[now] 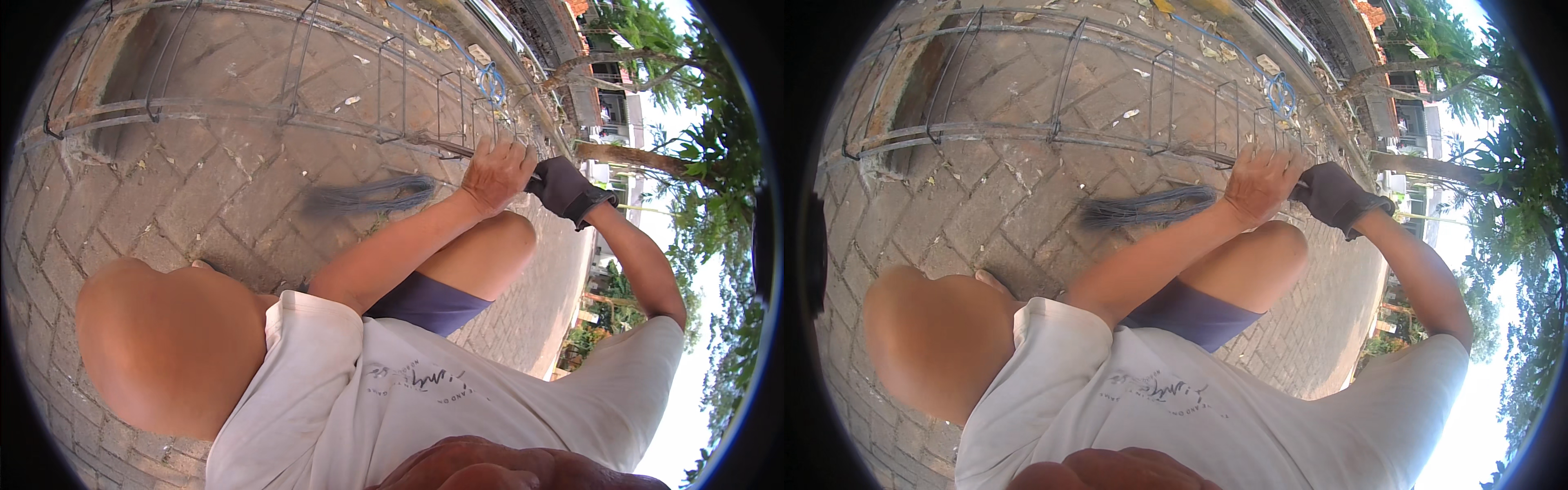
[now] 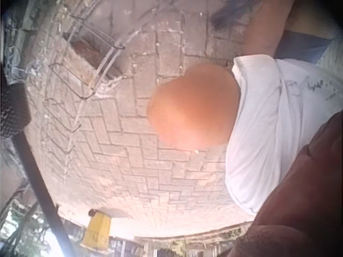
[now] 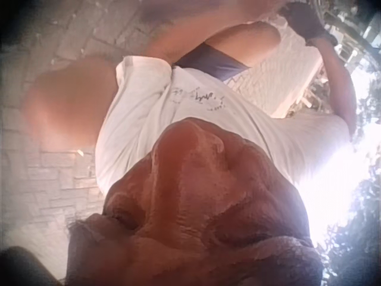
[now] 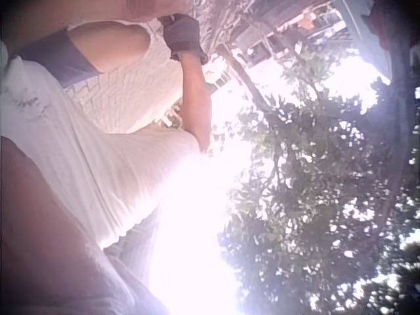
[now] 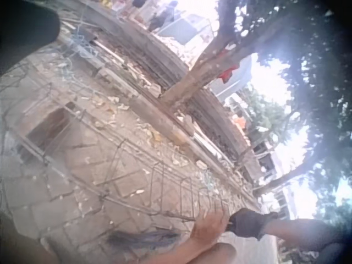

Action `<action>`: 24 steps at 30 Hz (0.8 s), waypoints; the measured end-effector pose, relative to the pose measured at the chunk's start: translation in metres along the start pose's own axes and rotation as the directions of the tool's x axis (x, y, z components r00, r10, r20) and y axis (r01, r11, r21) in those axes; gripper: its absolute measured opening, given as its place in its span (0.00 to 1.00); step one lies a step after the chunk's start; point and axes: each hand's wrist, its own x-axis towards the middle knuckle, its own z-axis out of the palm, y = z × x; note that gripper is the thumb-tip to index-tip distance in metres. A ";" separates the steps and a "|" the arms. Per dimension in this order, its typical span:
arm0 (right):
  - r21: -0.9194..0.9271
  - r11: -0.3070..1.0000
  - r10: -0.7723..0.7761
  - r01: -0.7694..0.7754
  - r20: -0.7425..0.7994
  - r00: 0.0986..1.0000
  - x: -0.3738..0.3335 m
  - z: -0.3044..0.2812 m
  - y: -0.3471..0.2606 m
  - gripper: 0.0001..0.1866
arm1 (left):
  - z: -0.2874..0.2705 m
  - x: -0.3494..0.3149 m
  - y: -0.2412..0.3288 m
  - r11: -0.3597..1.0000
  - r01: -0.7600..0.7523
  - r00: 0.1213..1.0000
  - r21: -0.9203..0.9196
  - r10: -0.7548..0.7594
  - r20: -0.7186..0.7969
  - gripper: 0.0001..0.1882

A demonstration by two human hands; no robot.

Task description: The person sits on a paved surface and uses pliers to twist wire ties around the joints of a metal frame. They repeatedly cut, wrap, and twist wires to secure the frame's structure.

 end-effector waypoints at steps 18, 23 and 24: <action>-0.304 0.948 -0.173 0.096 -0.238 0.956 -0.001 0.010 0.024 0.09 | 0.015 0.029 -0.018 0.937 0.328 0.634 -0.123 -0.122 0.763 0.19; 0.530 0.763 0.011 -0.369 0.561 0.828 -0.001 -0.014 0.015 0.17 | 0.011 -0.022 0.005 0.994 0.083 0.986 -0.070 -0.072 0.150 0.19; 0.578 0.716 -0.027 -0.391 0.583 0.812 -0.003 -0.016 0.010 0.18 | 0.013 -0.024 0.001 0.987 0.085 0.959 -0.135 -0.044 0.282 0.18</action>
